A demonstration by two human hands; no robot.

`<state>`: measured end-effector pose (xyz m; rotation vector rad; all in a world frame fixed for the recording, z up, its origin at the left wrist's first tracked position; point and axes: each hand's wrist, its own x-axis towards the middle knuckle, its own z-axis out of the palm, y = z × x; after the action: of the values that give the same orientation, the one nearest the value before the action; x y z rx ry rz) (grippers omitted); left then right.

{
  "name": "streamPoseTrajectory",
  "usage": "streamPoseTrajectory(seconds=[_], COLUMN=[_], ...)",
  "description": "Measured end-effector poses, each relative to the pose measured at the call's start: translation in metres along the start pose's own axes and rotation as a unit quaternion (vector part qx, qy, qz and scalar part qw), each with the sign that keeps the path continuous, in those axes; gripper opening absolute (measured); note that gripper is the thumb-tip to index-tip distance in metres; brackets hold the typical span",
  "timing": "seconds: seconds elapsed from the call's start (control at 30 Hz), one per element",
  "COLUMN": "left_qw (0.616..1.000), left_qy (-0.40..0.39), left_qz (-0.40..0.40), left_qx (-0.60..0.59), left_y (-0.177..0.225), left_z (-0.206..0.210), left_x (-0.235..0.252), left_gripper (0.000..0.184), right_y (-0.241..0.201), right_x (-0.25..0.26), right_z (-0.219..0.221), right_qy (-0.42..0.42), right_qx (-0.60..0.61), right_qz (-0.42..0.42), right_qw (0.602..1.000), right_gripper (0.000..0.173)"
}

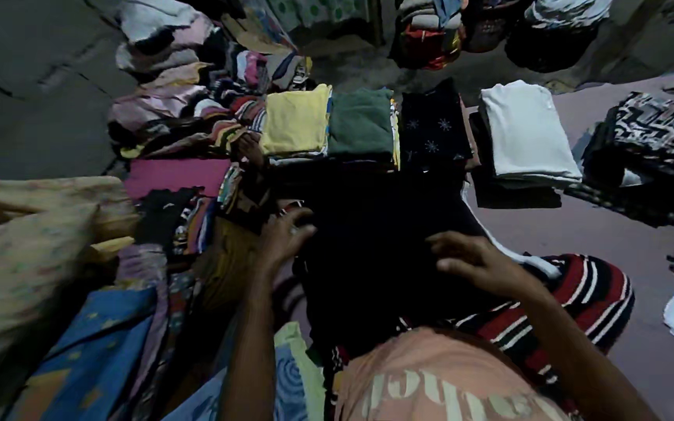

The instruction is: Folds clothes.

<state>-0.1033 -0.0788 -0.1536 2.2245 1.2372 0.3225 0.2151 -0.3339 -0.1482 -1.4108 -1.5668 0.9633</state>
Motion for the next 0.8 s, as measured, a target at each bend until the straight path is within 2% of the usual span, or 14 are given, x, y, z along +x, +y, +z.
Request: streamPoseTrajectory(seconds=[0.07,0.13,0.2,0.27,0.37,0.47,0.57,0.63,0.7,0.73,0.8], left_qw=[0.99,0.97,0.956,0.95,0.939,0.924,0.956,0.979,0.989,0.989,0.977], left_qy=[-0.137,-0.239,-0.284,-0.281,-0.312,-0.351,-0.289,-0.201,-0.118,-0.086,-0.035], left_qz=[0.037,0.04,0.014,-0.002,-0.025,-0.011,0.002,-0.007,0.031,0.065,0.145], left_qx=[-0.013,0.002,0.068,0.133,0.145,0.15,0.048,-0.03,-0.084,-0.1,-0.151], left_y=[0.019,0.037,0.05,0.057,0.059,0.047,0.037,0.043,0.047,0.048,0.049], left_z=[0.042,0.083,0.116,0.131,0.112,0.083,0.057,0.044,0.038,0.034,0.023], left_x=[-0.033,-0.059,-0.071,-0.076,-0.082,-0.089,-0.099,-0.107,-0.115,-0.118,-0.126], left_gripper=[0.05,0.067,0.085,0.09,0.074,0.042,0.034,0.032,0.023,0.023,0.023], right_y=[0.047,0.085,0.113,0.134,0.151,0.158,0.162,0.158,0.159,0.161,0.162], right_x=[0.005,-0.003,-0.013,-0.021,-0.029,-0.034,-0.034,-0.028,-0.022,-0.02,-0.023], right_z=[-0.015,-0.021,-0.018,-0.01,-0.005,-0.013,-0.031,-0.042,-0.047,-0.051,-0.07], right_qy=[0.01,-0.03,-0.098,-0.157,-0.212,-0.194,-0.134,-0.148,-0.18,-0.18,-0.118], right_qx=[-0.061,-0.126,-0.194,-0.26,-0.312,-0.302,-0.257,-0.268,-0.287,-0.296,-0.262], right_qz=[0.122,0.211,0.27,0.292,0.302,0.284,0.276,0.304,0.322,0.312,0.22], right_qw=[0.991,0.969,0.938,0.907,0.876,0.889,0.916,0.902,0.884,0.885,0.932], right_gripper=[0.048,0.057,0.069,0.073,0.06,0.036,0.026,0.032,0.03,0.027,0.021])
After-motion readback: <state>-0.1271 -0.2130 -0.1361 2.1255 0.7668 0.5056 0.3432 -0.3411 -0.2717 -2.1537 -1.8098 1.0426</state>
